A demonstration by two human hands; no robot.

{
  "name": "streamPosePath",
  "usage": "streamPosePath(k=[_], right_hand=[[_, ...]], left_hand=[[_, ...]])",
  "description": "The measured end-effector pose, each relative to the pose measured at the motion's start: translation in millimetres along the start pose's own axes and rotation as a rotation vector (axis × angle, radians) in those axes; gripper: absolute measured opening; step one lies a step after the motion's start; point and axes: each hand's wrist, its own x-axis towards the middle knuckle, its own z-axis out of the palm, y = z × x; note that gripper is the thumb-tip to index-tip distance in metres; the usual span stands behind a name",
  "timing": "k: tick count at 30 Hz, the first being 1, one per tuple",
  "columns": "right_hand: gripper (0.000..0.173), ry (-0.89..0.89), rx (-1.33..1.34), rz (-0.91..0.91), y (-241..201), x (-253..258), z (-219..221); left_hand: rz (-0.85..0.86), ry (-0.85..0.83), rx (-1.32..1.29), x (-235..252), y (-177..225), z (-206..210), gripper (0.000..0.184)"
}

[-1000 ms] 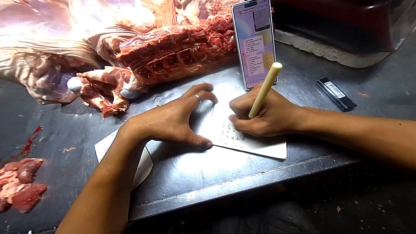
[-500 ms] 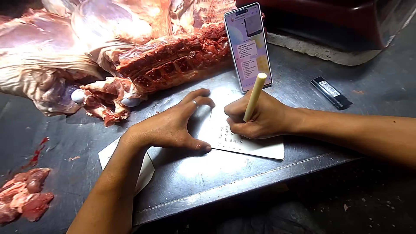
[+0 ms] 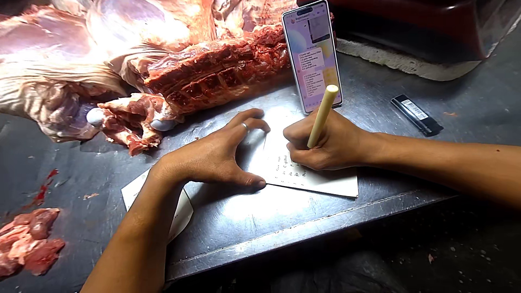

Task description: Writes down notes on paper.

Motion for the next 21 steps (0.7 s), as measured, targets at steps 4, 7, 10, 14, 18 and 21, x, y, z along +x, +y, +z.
streamPosePath(k=[4, 7, 10, 14, 18, 21], right_hand=[[0.022, 0.0, -0.005, -0.002, -0.7, 0.2, -1.1], [0.023, -0.019, 0.001, 0.006, 0.9, 1.3, -3.1], [0.024, -0.014, -0.003, 0.008, 1.2, 1.6, -4.2], [0.024, -0.018, -0.001, 0.013, 1.5, 2.0, -3.9], [0.024, -0.018, -0.014, 0.022, 1.3, 2.2, -4.3], [0.024, -0.02, -0.011, 0.026, 0.8, 2.2, -4.4]], left_hand=[[-0.001, 0.0, 0.004, 0.0, -0.1, 0.3, 0.096], [-0.002, -0.001, 0.006, 0.0, -0.1, -0.1, 0.097], [-0.013, -0.002, 0.012, 0.2, 0.7, 0.0, 0.097], [-0.005, 0.009, 0.013, 0.0, 1.4, 0.0, 0.096], [0.0, 0.002, 0.017, 0.3, 1.1, -0.1, 0.096], [0.0, 0.003, 0.017, 0.3, 1.1, -0.3, 0.096]])
